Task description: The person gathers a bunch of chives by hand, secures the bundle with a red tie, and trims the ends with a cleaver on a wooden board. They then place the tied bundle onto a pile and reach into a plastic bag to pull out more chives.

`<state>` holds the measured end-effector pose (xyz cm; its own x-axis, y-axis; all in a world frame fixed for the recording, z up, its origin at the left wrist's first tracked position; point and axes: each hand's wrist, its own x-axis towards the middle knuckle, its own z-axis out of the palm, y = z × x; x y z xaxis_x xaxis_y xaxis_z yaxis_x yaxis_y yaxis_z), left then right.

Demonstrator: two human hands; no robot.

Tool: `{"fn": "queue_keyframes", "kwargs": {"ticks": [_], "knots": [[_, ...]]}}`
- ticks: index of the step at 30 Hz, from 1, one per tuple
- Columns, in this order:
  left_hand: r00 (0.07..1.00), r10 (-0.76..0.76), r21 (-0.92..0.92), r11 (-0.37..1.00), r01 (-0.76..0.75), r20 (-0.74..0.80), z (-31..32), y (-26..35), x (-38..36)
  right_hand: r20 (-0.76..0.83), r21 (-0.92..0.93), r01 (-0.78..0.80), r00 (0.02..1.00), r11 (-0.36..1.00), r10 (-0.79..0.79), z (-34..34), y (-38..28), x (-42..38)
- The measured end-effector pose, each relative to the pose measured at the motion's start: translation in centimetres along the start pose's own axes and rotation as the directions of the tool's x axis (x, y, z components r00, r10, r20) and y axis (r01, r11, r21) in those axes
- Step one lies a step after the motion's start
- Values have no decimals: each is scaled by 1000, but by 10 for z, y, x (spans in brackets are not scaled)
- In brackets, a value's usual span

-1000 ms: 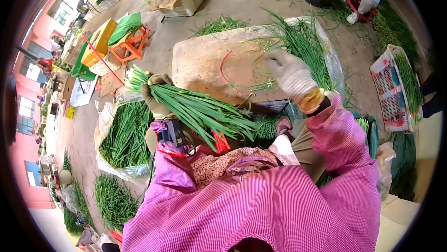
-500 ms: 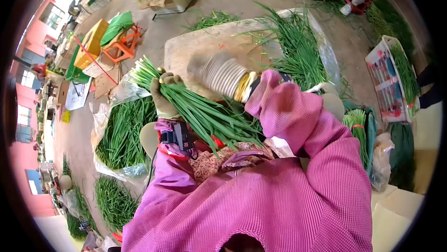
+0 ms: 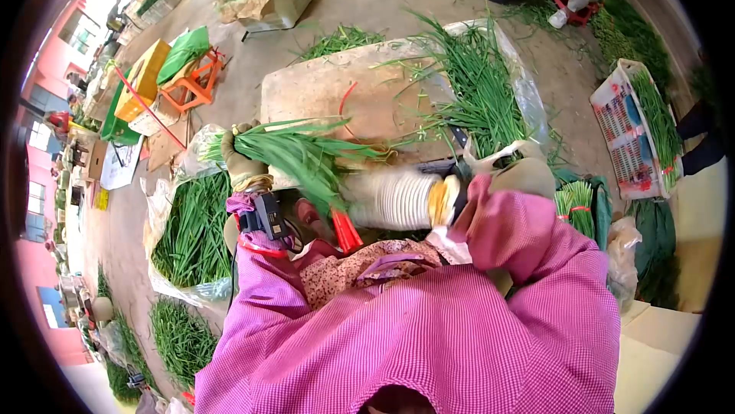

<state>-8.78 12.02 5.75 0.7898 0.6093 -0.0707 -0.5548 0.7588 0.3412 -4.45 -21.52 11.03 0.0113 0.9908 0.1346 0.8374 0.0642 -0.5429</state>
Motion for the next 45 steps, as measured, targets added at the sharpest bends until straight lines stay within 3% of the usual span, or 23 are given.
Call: {"fn": "queue_keyframes", "kwargs": {"ticks": [2, 5, 6, 8, 9, 12, 16, 17, 20, 21, 25, 28, 29, 30, 32, 34, 36, 37, 38, 40, 41, 44, 45], "knots": [[996, 86, 149, 986, -81, -26, 20, 5, -11, 159, -31, -147, 976, 989, 150, 23, 7, -14], [978, 176, 277, 951, -138, -115, -10, 32, 10, 377, -182, -614, 678, 768, 631, 3, 1, -13], [970, 237, 433, 881, -192, -51, -35, 42, 23, 249, -257, -413, 845, 874, 473, 15, 30, -24], [985, 142, 256, 960, -112, -102, -41, 55, 30, -40, 17, -531, 846, 847, 531, -21, 15, -17], [990, 33, 63, 998, -25, -134, -42, 57, 32, -97, 449, -578, 727, 682, 680, -15, 21, -11], [972, 48, 149, 989, -14, -228, -10, 44, 13, -117, 758, -428, 653, 492, 748, -16, 27, 11], [981, 31, 111, 994, -10, -191, -35, 44, 26, -358, 761, -296, 551, 578, 754, -50, 15, 38], [984, 83, 162, 985, -57, -160, -42, 43, 28, -266, 829, -336, 466, 447, 844, -52, 20, 40], [975, 131, 276, 958, -78, -180, -35, 41, 23, -146, 671, -512, 619, 537, 772, -65, 22, 50], [975, 128, 275, 959, -75, -181, -34, 40, 22, -478, 206, -221, 827, 953, 295, -45, 43, 50], [969, 102, 289, 957, -34, -226, -45, 35, 27, -173, -342, -282, 956, 896, 235, -39, 39, 70], [931, 37, 157, 987, 22, -363, -21, 26, 17, -242, -111, -265, 942, 958, 232, -18, 50, 82], [932, 25, 154, 988, 33, -363, -21, 24, 17, -135, 539, -447, 790, 714, 598, -13, 44, 87], [932, 15, 151, 988, 42, -363, -17, 24, 16, -135, 538, -446, 791, 715, 596, -13, 44, 86], [933, -59, 17, 997, 70, -355, -10, 27, 11, -459, -267, -291, 877, 919, 145, -12, 46, 82], [903, 4, 97, 994, 41, -430, 4, 25, 4, -557, -218, -371, 807, 903, 197, -26, 54, 72], [917, 93, 134, 990, -43, -389, -10, 31, 12, -292, 685, -469, 524, 558, 800, -49, 49, 55], [928, 115, 143, 987, -68, -356, -8, 31, 10, -669, 28, -348, 690, 937, 277, -41, 60, 56], [937, 136, 150, 984, -91, -322, -6, 31, 8, -668, 28, -350, 690, 936, 278, -38, 59, 56], [942, 166, 175, 978, -118, -292, 13, 19, 1, -278, 582, -431, 692, 689, 667, -44, 30, 69], [944, 202, 198, 968, -153, -261, 22, 14, -2, -307, 270, -416, 817, 868, 488, -38, 38, 76], [967, 145, 252, 963, -90, -208, 32, 7, -9, 94, 163, -702, 710, 693, 698, -41, 21, 106], [958, 200, 231, 961, -152, -204, 28, 4, -4, -16, 102, -612, 787, 784, 617, -29, 26, 108]]}}
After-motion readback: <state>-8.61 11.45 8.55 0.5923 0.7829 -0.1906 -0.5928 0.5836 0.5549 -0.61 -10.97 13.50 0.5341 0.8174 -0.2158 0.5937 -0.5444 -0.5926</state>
